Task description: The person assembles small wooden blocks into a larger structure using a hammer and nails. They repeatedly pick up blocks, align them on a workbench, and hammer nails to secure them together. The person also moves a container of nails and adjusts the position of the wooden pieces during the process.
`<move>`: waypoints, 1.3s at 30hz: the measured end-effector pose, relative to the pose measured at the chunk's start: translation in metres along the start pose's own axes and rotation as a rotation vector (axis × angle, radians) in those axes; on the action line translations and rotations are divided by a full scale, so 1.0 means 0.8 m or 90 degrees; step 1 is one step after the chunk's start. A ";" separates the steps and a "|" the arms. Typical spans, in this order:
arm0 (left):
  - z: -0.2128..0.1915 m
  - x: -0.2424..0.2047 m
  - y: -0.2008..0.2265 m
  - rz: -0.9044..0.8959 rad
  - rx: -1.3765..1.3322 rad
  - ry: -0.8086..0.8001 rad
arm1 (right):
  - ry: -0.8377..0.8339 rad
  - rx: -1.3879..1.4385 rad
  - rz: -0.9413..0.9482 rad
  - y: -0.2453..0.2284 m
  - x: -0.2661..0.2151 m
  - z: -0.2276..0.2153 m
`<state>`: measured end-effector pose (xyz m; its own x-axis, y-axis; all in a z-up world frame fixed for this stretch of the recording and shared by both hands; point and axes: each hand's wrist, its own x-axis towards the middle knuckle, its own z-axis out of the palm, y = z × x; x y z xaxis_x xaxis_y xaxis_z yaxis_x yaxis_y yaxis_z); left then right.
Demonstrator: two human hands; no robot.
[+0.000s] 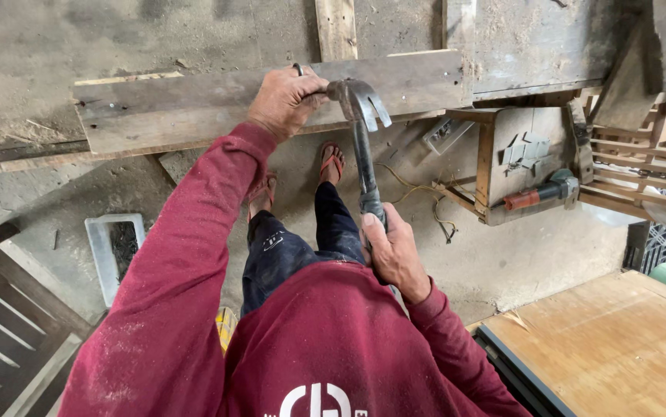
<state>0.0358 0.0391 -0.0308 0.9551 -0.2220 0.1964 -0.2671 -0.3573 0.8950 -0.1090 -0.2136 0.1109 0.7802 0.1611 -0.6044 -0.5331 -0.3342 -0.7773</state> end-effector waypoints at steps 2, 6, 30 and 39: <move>0.010 -0.011 -0.001 -0.068 -0.041 0.000 | 0.013 0.015 -0.038 0.003 -0.018 -0.004; 0.011 -0.001 -0.012 -0.089 0.067 0.242 | 0.036 0.076 -0.156 0.006 -0.034 -0.013; -0.004 0.025 -0.016 -0.432 0.414 0.171 | 0.076 0.163 -0.149 -0.062 0.007 -0.009; -0.012 0.036 -0.014 -0.453 0.432 0.142 | -0.011 0.415 -0.404 -0.093 -0.068 -0.079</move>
<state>0.0675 0.0456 -0.0310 0.9048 0.3939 -0.1618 0.4239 -0.7973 0.4296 -0.0913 -0.2561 0.2130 0.9881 0.1516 -0.0273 -0.0883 0.4125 -0.9067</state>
